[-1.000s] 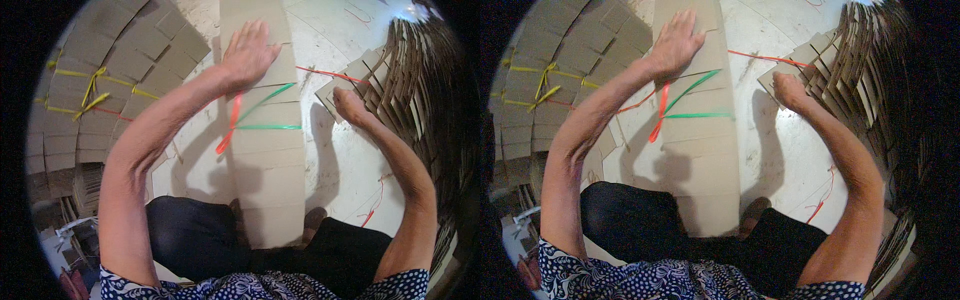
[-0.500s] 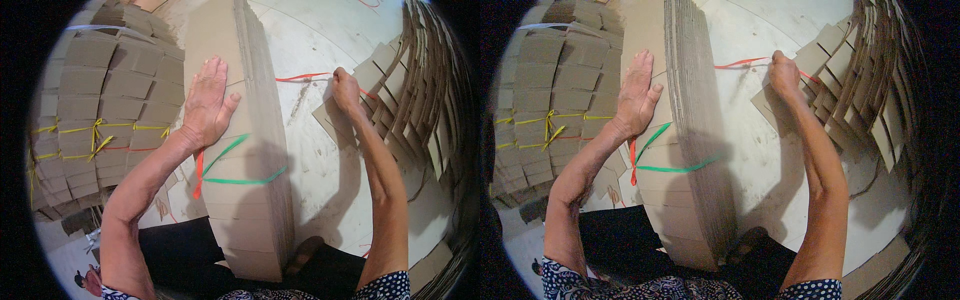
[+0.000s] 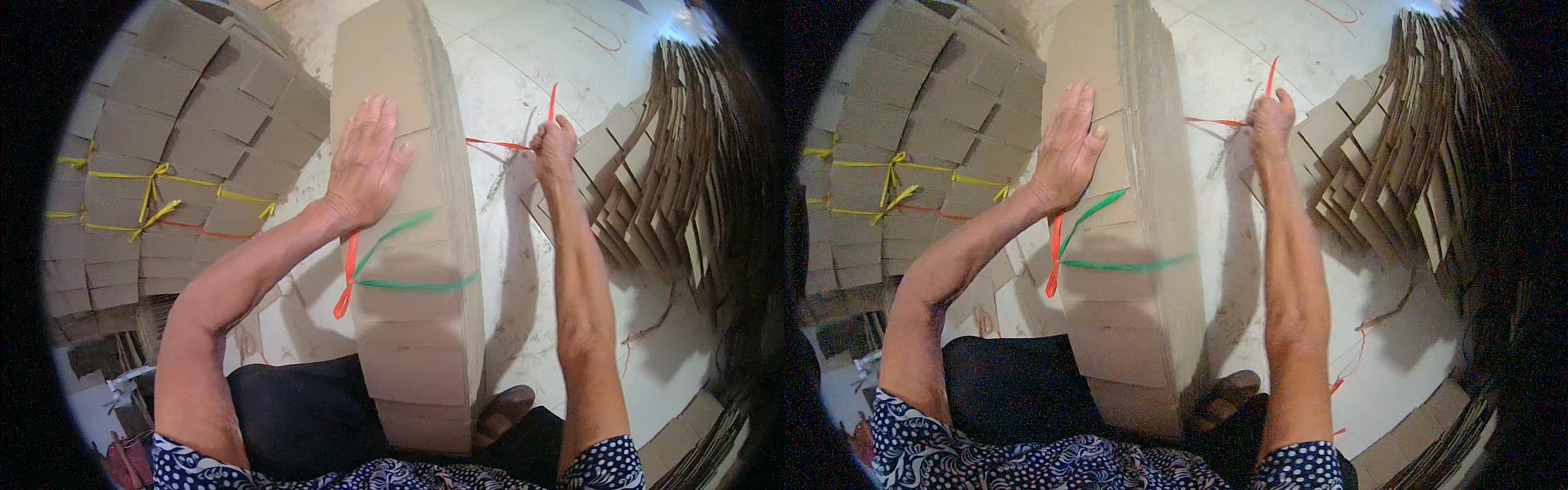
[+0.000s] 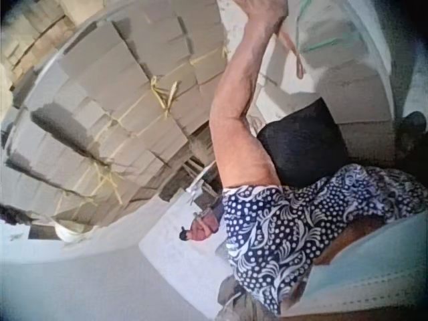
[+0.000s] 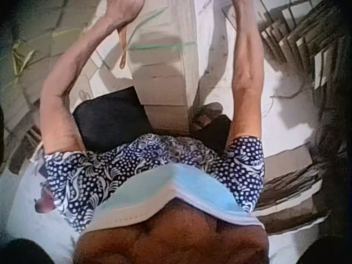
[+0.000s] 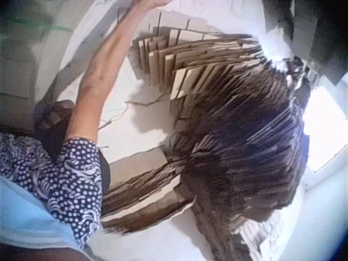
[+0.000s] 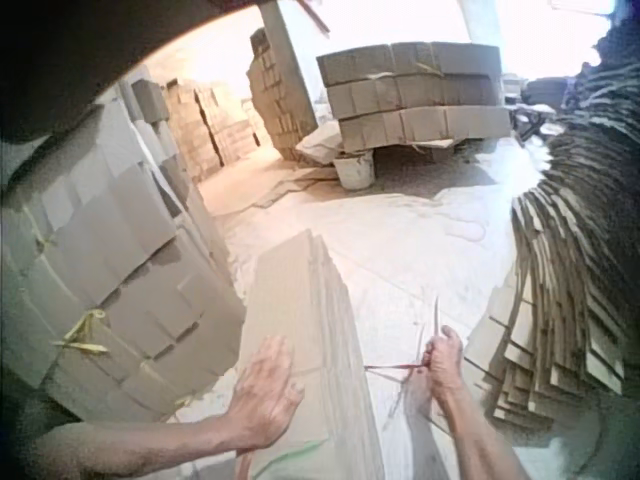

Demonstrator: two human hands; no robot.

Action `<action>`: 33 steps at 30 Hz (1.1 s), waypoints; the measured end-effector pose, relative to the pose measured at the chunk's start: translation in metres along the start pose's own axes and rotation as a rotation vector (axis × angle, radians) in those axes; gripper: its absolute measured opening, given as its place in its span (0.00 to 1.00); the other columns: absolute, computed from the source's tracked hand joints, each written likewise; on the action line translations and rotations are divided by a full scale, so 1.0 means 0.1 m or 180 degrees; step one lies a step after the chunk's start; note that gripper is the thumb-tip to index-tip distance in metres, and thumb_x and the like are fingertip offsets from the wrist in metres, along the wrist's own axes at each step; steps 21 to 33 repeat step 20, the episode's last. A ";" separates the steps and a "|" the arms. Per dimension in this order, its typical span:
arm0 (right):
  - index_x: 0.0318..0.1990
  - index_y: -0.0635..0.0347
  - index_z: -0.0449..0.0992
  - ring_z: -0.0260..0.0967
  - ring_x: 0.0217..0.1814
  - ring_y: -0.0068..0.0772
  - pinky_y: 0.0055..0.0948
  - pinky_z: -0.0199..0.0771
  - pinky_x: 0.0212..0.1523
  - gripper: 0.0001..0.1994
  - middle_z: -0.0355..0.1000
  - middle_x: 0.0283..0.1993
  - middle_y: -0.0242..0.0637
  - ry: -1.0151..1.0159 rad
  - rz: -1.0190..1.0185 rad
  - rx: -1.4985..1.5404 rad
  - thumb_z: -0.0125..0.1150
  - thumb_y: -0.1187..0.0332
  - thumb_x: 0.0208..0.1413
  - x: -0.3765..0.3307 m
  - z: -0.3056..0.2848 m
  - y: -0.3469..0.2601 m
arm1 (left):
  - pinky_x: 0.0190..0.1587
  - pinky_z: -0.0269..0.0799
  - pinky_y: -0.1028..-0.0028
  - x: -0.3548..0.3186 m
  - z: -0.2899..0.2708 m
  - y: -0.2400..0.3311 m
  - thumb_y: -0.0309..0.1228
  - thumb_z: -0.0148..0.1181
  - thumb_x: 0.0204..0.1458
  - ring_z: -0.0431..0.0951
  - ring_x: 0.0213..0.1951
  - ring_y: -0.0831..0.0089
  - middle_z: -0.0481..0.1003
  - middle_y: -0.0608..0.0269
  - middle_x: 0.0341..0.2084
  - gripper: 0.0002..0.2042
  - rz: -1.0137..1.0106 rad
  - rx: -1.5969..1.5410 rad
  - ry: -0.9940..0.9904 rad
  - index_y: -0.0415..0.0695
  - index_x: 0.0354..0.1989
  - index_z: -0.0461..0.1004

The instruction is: The person ties colorful plastic strips around stacks of flat cardboard pieces. They select strips, tie knots, and secure the cardboard bundles on the floor.

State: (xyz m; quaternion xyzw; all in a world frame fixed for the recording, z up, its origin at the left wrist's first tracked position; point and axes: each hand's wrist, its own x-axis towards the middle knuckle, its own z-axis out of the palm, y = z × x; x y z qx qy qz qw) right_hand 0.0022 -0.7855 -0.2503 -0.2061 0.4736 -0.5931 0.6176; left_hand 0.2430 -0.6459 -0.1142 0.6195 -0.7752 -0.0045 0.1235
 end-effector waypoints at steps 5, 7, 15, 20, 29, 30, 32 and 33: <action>0.47 0.72 0.62 0.51 0.16 0.20 0.21 0.52 0.15 0.18 0.58 0.19 0.29 -0.0167 -0.0163 -0.0982 0.43 0.80 0.45 -0.21 0.17 -0.24 | 0.65 0.36 0.62 -0.01 0.00 0.04 0.43 0.40 0.56 0.42 0.65 0.52 0.45 0.43 0.63 0.30 -0.0107 0.0102 -0.0081 0.33 0.62 0.47; 0.44 0.72 0.65 0.52 0.16 0.20 0.22 0.53 0.16 0.16 0.58 0.19 0.29 -0.0300 -0.0452 -0.1057 0.43 0.79 0.45 -0.29 0.35 -0.51 | 0.66 0.36 0.62 -0.01 -0.03 0.07 0.43 0.39 0.56 0.42 0.66 0.53 0.46 0.43 0.63 0.30 -0.0194 0.0100 -0.0120 0.32 0.61 0.47; 0.48 0.72 0.62 0.49 0.18 0.18 0.21 0.54 0.21 0.16 0.56 0.21 0.26 -0.1219 -0.0743 -0.0643 0.47 0.80 0.51 -0.96 1.01 -1.09 | 0.66 0.34 0.60 0.03 -0.05 0.12 0.44 0.37 0.57 0.40 0.66 0.52 0.44 0.40 0.62 0.31 -0.0049 -0.0222 -0.0186 0.28 0.60 0.47; 0.50 0.72 0.62 0.53 0.20 0.18 0.20 0.56 0.21 0.18 0.59 0.23 0.29 -0.1974 -0.0660 -0.0556 0.49 0.76 0.51 -1.18 1.23 -0.96 | 0.67 0.31 0.63 0.12 -0.07 0.16 0.45 0.40 0.55 0.40 0.66 0.54 0.45 0.45 0.63 0.32 -0.0008 -0.0243 -0.0187 0.31 0.61 0.47; 0.50 0.72 0.62 0.53 0.20 0.18 0.20 0.56 0.21 0.18 0.59 0.23 0.29 -0.1974 -0.0660 -0.0556 0.49 0.76 0.51 -1.18 1.23 -0.96 | 0.67 0.31 0.63 0.12 -0.07 0.16 0.45 0.40 0.55 0.40 0.66 0.54 0.45 0.45 0.63 0.32 -0.0008 -0.0243 -0.0187 0.31 0.61 0.47; 0.50 0.72 0.62 0.53 0.20 0.18 0.20 0.56 0.21 0.18 0.59 0.23 0.29 -0.1974 -0.0660 -0.0556 0.49 0.76 0.51 -1.18 1.23 -0.96 | 0.67 0.31 0.63 0.12 -0.07 0.16 0.45 0.40 0.55 0.40 0.66 0.54 0.45 0.45 0.63 0.32 -0.0008 -0.0243 -0.0187 0.31 0.61 0.47; 0.50 0.72 0.62 0.53 0.20 0.18 0.20 0.56 0.21 0.18 0.59 0.23 0.29 -0.1974 -0.0660 -0.0556 0.49 0.76 0.51 -1.18 1.23 -0.96 | 0.67 0.31 0.63 0.12 -0.07 0.16 0.45 0.40 0.55 0.40 0.66 0.54 0.45 0.45 0.63 0.32 -0.0008 -0.0243 -0.0187 0.31 0.61 0.47; 0.50 0.72 0.62 0.53 0.20 0.18 0.20 0.56 0.21 0.18 0.59 0.23 0.29 -0.1974 -0.0660 -0.0556 0.49 0.76 0.51 -1.18 1.23 -0.96 | 0.67 0.31 0.63 0.12 -0.07 0.16 0.45 0.40 0.55 0.40 0.66 0.54 0.45 0.45 0.63 0.32 -0.0008 -0.0243 -0.0187 0.31 0.61 0.47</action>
